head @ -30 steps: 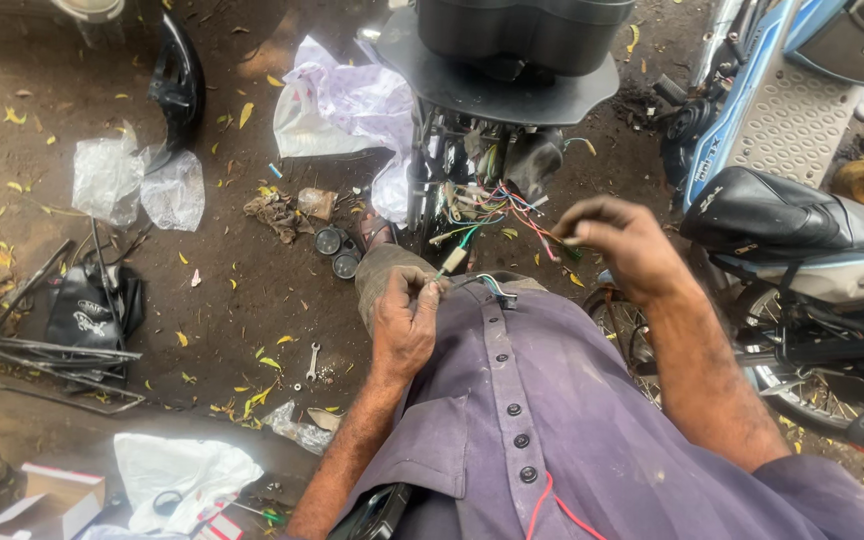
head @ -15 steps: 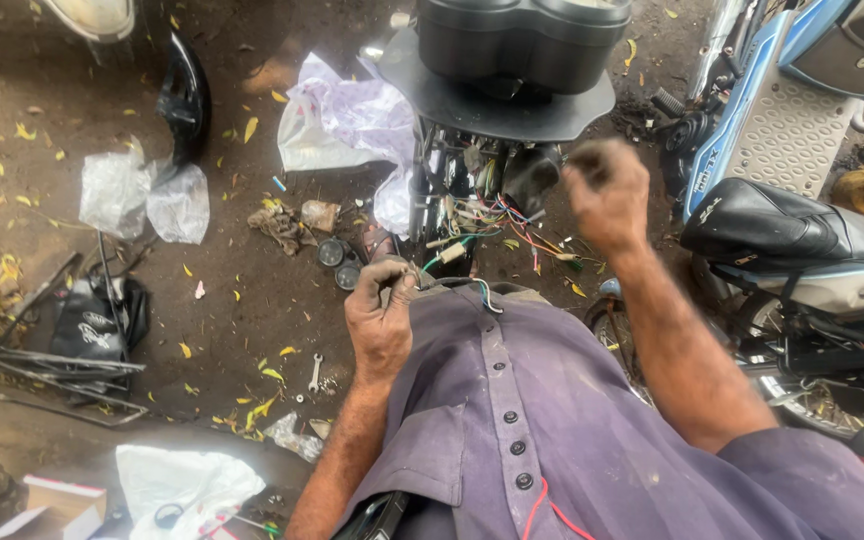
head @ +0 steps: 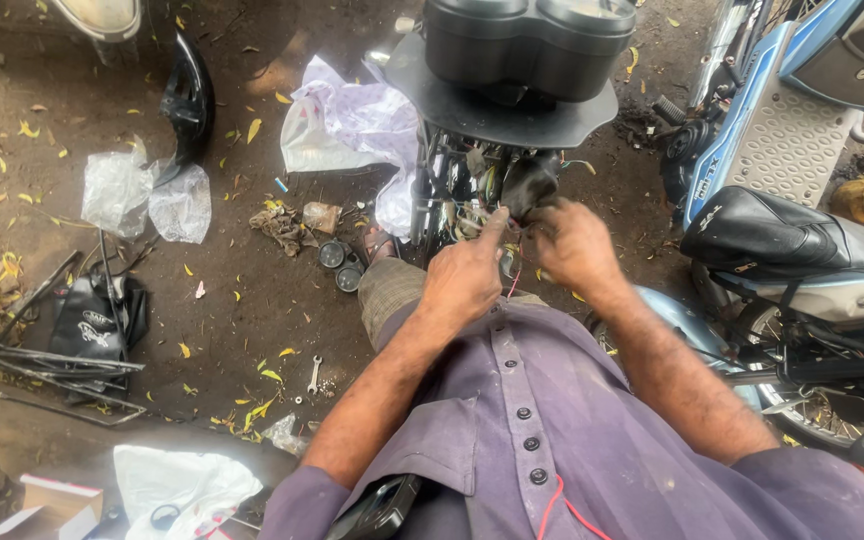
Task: The person works on a motorcycle's exposed wiring harness near the handlebars, repeatedly separating, twisting, and reconnecting individual wires by hand. The hands manipulate multiple colored wires and connectors throughout the clip.
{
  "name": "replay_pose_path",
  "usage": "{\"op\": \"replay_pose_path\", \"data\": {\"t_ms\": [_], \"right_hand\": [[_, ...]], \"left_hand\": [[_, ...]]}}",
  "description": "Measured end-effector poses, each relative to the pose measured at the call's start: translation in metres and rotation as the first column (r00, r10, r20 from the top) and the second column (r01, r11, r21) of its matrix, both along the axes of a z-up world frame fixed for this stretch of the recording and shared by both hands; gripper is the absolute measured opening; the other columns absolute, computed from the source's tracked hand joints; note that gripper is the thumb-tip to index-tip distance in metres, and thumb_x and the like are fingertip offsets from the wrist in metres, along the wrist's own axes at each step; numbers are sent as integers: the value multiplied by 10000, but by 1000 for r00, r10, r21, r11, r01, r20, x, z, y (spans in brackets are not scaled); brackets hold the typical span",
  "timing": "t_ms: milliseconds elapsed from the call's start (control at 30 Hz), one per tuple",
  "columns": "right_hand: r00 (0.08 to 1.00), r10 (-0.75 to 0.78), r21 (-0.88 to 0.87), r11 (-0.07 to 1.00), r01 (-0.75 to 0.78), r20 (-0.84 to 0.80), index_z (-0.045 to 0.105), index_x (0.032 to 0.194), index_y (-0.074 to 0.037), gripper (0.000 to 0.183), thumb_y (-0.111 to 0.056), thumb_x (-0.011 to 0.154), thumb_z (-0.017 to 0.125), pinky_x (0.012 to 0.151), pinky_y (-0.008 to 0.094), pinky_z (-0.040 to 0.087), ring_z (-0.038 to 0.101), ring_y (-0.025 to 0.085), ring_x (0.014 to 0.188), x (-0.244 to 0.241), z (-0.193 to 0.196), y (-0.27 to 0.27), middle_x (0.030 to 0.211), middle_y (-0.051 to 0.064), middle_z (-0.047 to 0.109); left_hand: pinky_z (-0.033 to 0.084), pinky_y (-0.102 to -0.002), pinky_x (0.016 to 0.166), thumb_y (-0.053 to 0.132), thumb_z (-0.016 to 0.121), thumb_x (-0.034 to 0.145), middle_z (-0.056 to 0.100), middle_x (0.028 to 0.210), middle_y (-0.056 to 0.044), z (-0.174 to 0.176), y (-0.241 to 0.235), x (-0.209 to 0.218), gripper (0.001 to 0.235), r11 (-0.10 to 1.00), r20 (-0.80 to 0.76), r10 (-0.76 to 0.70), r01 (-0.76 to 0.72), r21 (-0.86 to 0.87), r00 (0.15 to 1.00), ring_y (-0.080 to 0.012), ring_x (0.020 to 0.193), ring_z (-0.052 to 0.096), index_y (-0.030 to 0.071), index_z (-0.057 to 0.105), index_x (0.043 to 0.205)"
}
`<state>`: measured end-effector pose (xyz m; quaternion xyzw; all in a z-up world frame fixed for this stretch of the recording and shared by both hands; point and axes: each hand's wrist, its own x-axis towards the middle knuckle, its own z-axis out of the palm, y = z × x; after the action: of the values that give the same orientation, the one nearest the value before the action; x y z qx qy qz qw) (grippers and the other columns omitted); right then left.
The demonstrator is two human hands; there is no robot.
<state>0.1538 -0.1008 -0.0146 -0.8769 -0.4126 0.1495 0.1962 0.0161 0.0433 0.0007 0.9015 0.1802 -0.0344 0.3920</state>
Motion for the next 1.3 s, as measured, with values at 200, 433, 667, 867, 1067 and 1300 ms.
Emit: {"op": "replay_pose_path", "data": {"t_ms": [200,433,667,867,1067,1300], "right_hand": [[999,34,-44,998,-35,-20,775,1035,-127,213,-141,834,708,902,498,498,601,368,1010,-5,-19,-4,1038,128,683],[709,-146,94,953,288,-690,694,1020,-58,100,-114,938,706,776,355,491,599,211,882,9,-13,-27,985,75,649],[39,138,134,789,600,-990,619,989,-62,66,-119,987,584,826,317,535,692,193,970,13,19,-25,1128,156,739],[-32,-20,-36,782,623,-999,597,1001,-99,87,-147,1044,539,766,328,512,665,175,883,10,28,-14,1036,137,735],[-51,35,-7,760,650,-998,623,1017,-77,35,-98,990,617,710,305,520,656,146,791,11,24,-11,930,75,732],[-17,23,8,780,626,-1000,674,1016,-29,136,-5,896,734,662,280,517,638,124,740,14,20,-11,890,54,712]], "left_hand": [[537,-518,626,159,587,938,689,685,-171,-26,-3,3,438,991,19,7,-9,137,1000,-382,652,695,86,571,1369],[545,-517,635,233,665,936,706,685,-133,-19,0,-9,274,977,86,211,-210,-22,974,-373,656,711,190,645,1206],[544,-441,566,266,646,989,700,624,-87,-9,-5,-11,177,952,32,292,-287,-111,956,-251,565,713,177,682,1138],[556,-313,498,282,638,1021,766,742,-11,-24,-6,-16,178,960,198,280,-274,-58,939,-114,554,696,185,735,1134],[568,-310,486,275,668,985,763,761,-41,-20,-11,-18,293,963,215,269,-262,-63,939,-144,557,699,156,719,1248],[601,-321,622,239,665,1016,741,870,-33,-15,-21,-17,147,968,349,249,-218,-125,904,-139,741,723,108,728,1037]]}}
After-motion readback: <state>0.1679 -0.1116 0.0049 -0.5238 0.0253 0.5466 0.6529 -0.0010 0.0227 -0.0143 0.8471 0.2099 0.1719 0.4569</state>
